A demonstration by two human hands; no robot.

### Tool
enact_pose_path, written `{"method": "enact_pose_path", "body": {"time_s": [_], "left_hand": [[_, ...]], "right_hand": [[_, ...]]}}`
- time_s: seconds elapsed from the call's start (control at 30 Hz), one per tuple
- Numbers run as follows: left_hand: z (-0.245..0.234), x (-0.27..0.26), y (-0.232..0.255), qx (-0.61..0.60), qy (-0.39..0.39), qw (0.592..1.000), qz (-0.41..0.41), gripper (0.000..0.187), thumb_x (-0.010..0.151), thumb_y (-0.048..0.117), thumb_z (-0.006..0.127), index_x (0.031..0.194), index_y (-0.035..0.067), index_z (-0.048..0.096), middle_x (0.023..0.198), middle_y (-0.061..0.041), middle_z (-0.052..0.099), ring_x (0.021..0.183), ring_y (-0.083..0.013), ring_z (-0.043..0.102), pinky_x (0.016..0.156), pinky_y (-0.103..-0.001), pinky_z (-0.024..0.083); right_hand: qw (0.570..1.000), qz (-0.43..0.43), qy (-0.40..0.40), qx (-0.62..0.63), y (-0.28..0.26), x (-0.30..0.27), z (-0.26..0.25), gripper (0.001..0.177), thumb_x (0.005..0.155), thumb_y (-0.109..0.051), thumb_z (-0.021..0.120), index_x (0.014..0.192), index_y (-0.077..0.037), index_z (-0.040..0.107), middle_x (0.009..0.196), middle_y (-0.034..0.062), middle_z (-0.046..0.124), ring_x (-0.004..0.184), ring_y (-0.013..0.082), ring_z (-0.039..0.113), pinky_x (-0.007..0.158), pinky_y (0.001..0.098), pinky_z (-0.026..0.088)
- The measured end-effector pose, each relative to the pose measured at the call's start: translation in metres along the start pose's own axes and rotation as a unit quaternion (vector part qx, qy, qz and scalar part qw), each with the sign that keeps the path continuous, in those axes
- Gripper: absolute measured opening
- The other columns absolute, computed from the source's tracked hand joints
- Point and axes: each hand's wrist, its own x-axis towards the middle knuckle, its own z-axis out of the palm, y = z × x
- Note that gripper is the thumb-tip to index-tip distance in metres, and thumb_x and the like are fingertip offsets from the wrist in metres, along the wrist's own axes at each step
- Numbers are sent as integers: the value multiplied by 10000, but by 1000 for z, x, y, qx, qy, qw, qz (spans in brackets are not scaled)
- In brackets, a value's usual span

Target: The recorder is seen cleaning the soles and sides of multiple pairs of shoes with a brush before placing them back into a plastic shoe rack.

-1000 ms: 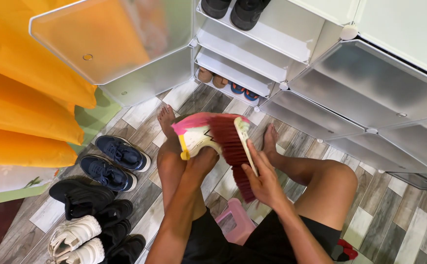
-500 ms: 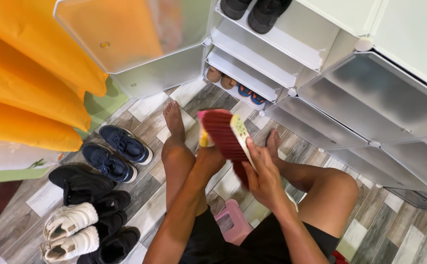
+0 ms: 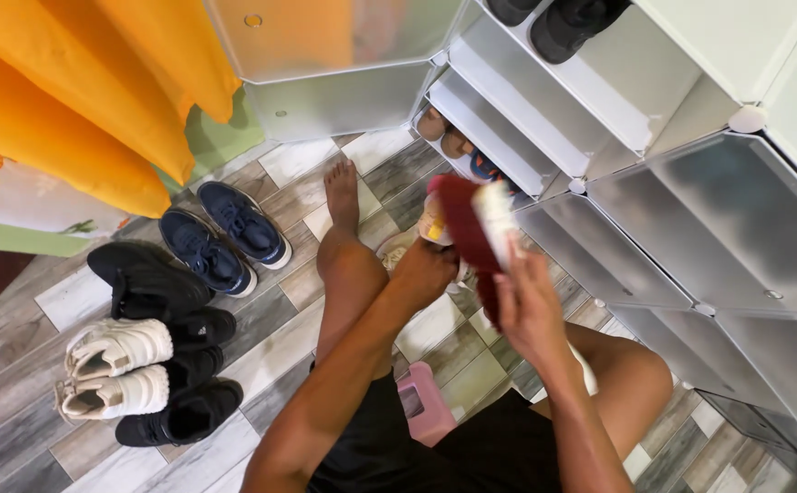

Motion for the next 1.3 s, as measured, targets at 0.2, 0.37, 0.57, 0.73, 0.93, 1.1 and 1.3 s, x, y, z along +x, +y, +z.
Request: {"method": "enact_pose_path", "body": {"time_s": [0.2,0.37,0.57,0.73,0.93,1.1,1.3], "left_hand": [[-19,2,-2,-5,-77,997,-11,143,802,133,626,769,112,764,972,-42,727,1023,-229,641,966,-398,442],[-11,7,3,63,-86,994,-10,161,804,144,618,783,119,776,1012,-40,739,1025,-217,640,996,-398,425],[3,3,3,53,-93,993,-42,171,799,145,618,743,125,778,987,-57,749,1023,-232,651,984,-399,417],[8,10,4,42,-24,998,-29,165,795,142,620,744,111,774,1003,-62,758,1017,-234,651,961,-383,429],[-8,14,4,18,-25,997,-67,162,814,129,621,749,105,767,985,-83,742,1014,-248,641,950,-404,440],[-11,13,0,39,9,991,-128,186,684,103,637,796,108,785,939,-80,726,1069,-274,635,986,-487,441],[-16,8,-5,-80,51,965,-246,290,764,77,644,1023,67,774,1060,-134,710,1076,-311,647,933,-437,494]], "right_hand": [[959,185,-121,-179,11,45,-12,718,854,-61,675,1515,-260,479,1061,215,563,844,405,623,744,505,529],[989,72,-70,-108,29,45,-25,608,995,-31,603,1555,-231,476,1125,215,564,922,398,620,798,482,528],[934,17,-222,-279,23,80,-41,728,869,0,647,1511,-325,538,1045,159,606,901,358,650,758,482,536],[962,45,-156,-220,17,84,-32,734,891,-34,654,1570,-238,464,1092,234,567,875,411,610,724,491,511],[953,126,-199,-190,31,48,10,729,958,-33,586,1601,-297,368,1076,228,564,911,421,614,778,520,510],[991,72,-113,29,40,5,20,725,990,-31,510,1652,-190,260,1174,255,574,1064,445,617,964,509,497],[864,374,-270,-202,50,-4,2,758,933,-90,570,1601,-311,289,1267,255,558,1115,451,630,961,517,511]]}}
